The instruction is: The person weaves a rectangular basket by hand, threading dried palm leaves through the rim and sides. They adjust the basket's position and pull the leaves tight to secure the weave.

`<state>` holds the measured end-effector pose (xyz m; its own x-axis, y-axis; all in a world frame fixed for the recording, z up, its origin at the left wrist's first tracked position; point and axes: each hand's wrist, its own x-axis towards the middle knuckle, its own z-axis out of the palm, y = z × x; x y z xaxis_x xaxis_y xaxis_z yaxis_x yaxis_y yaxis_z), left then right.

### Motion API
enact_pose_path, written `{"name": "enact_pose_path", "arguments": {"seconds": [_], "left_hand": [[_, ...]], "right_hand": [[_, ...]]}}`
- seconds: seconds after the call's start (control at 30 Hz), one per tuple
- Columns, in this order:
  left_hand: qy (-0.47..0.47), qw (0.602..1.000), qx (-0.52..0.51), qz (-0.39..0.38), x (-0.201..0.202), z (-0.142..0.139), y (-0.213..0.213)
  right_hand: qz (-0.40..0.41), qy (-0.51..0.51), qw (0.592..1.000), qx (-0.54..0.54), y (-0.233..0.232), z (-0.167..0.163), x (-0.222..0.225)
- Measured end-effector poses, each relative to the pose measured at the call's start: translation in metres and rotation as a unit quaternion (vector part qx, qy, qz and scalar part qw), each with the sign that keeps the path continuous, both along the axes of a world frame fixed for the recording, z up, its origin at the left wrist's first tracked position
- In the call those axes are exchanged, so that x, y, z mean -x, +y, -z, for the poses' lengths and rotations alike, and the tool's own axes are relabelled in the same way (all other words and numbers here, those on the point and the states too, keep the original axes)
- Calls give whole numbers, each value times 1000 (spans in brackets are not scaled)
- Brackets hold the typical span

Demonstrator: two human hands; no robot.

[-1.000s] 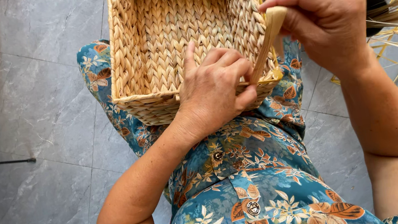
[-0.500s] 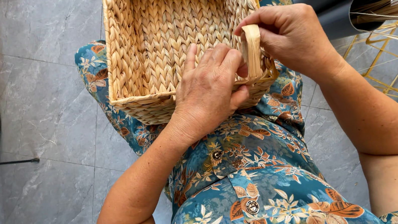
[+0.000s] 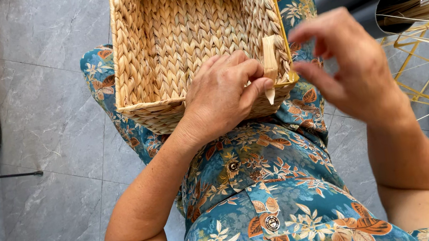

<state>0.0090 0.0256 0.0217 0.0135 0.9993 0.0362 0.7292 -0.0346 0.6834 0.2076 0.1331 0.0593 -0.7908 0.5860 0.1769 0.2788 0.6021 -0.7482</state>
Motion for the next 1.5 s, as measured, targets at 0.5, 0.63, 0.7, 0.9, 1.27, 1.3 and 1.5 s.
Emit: {"name": "enact_pose_path", "arguments": {"seconds": [0.5, 0.63, 0.7, 0.9, 1.27, 1.3, 1.5], "left_hand": [[-20, 998, 60, -31, 0, 0, 4], [-12, 999, 27, -32, -2, -2, 5], [-7, 999, 25, -33, -2, -3, 6], [-72, 995, 61, -35, 1, -8, 3], [40, 996, -38, 68, 0, -7, -2], [44, 996, -43, 64, -1, -7, -2], [42, 997, -23, 62, -2, -7, 0]], "right_hand": [[-105, 216, 964, 116, -57, 8, -54], [-74, 139, 987, 19, -51, 11, -44], [-89, 98, 991, 8, -52, 34, -32], [-59, 166, 982, 61, -54, 68, -47], [-26, 181, 982, 49, -66, 37, -74], [-43, 175, 983, 23, -67, 34, -72], [-53, 186, 981, 17, -63, 13, -48]]}}
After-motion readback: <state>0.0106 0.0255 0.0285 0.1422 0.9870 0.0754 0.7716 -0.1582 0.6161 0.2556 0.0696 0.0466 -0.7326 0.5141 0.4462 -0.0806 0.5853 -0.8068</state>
